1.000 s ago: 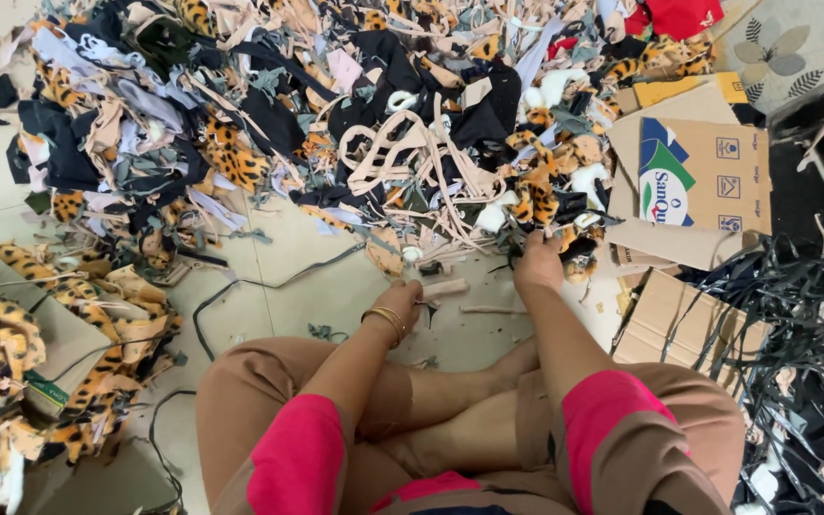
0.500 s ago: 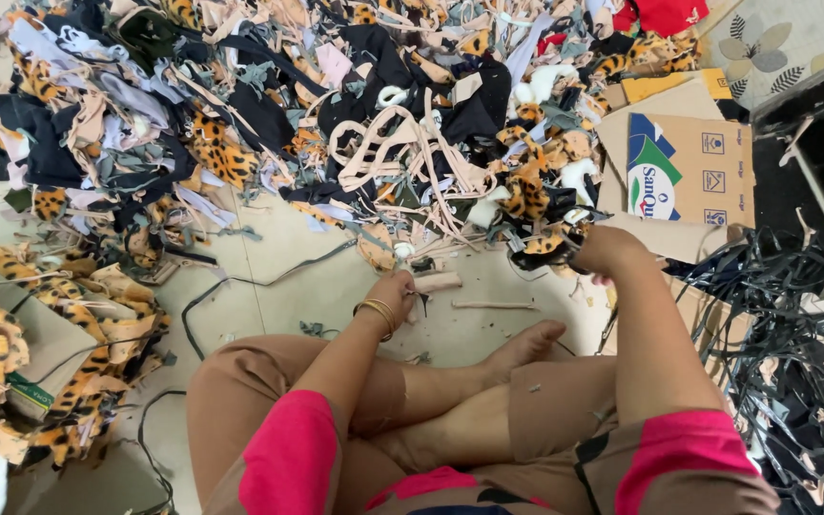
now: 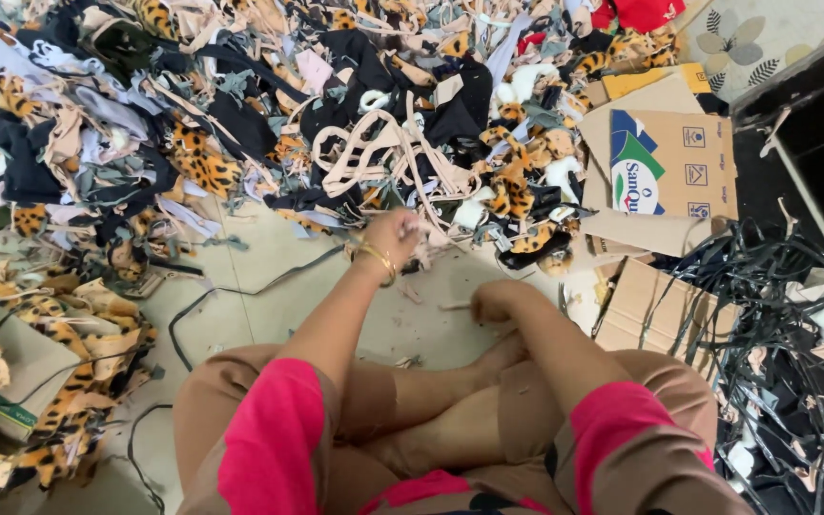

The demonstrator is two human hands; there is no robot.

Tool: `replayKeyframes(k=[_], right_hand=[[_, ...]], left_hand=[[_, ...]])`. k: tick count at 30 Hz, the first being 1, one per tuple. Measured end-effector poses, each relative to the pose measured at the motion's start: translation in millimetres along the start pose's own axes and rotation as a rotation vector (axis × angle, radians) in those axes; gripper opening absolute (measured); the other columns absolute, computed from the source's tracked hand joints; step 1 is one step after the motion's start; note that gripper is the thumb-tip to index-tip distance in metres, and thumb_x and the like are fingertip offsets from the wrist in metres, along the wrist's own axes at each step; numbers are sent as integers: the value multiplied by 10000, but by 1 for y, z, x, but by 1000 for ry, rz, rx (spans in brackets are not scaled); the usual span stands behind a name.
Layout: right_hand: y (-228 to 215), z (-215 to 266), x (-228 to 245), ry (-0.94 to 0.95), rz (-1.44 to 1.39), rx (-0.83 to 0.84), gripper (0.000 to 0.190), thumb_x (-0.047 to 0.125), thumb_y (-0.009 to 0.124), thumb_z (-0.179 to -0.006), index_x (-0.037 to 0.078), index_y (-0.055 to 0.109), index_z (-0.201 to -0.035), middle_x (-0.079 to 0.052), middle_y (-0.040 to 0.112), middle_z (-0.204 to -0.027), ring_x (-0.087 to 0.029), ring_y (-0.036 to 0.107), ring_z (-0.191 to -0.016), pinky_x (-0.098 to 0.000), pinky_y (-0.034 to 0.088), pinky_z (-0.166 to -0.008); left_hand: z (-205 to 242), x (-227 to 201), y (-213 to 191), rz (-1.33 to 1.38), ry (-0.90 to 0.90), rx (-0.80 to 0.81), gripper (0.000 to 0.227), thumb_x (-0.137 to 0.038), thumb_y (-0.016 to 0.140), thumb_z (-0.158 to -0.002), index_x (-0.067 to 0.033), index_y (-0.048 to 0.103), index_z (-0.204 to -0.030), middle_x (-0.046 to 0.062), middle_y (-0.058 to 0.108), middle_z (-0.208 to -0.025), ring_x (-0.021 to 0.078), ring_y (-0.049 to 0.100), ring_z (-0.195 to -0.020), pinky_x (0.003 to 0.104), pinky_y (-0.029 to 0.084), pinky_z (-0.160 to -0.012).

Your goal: Bundling and tying fabric scraps onto a cardboard base using black string.

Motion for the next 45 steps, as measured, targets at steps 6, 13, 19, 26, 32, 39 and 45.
replayKeyframes(k=[6,13,19,26,32,39,45], right_hand=[[-50,30,31,-353,-18,-909,798,-108,569,-704,153,554,-1458,-144,471,-1521,-366,453,-1344,-445,409,-1084],[-17,17,66,-206,-2,-454,332,205,608,-1014,185,685,-1336,-103,604,-1457,-308,530,-1423,-385,449,-1194],[-44,19,37,-464,-209,-904,692,-32,661,-683,11,577,-1369,-284,456,-1461,-456,490,-1229,-453,436,-1006],[-45,16,-51,-17,-218,-563,424,218,678,-867,139,667,-1283,-133,672,-1295,-331,639,-1180,-437,501,-1021],[-38,47,-153,100,-223,-538,484,349,706,-878,130,687,-1309,-137,699,-1286,-329,654,-1183,-426,514,-1009],[50,60,-311,379,-494,-397,807,473,746,-846,112,478,-1516,-161,518,-1525,-339,552,-1350,-448,507,-1045],[109,54,-337,446,-422,-648,726,394,746,-843,163,499,-1484,-184,488,-1504,-403,376,-1438,-532,298,-1151]], left_hand=[[16,-68,-47,-380,268,-275,331,-205,795,-746,-104,696,-1045,207,687,-1097,411,660,-1025,466,535,-900],[66,43,57,-707,-112,692,265,-324,654,-912,-179,768,-1102,136,694,-1242,342,647,-1169,438,499,-1046],[37,-35,44,-706,211,201,661,-269,838,-576,-82,703,-1196,236,622,-1300,471,616,-1154,547,490,-907],[43,-94,71,-631,-17,470,515,-298,738,-865,-139,598,-1335,179,494,-1460,361,543,-1290,452,454,-1088],[40,-152,101,-547,28,613,842,-316,768,-858,-252,307,-1559,125,184,-1666,365,379,-1441,464,400,-1128],[49,-206,143,-467,44,789,932,-281,687,-908,-312,102,-1634,95,32,-1729,338,428,-1431,433,443,-1124],[55,-230,201,-479,108,839,910,-305,685,-934,-297,98,-1630,73,42,-1718,325,310,-1497,426,358,-1180]])
Point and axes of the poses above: each hand's wrist, its own z-axis away from the middle knuckle, its own y-axis out of the palm, x = y × z, the point moved 6 cm from there along -z, towards the middle knuckle
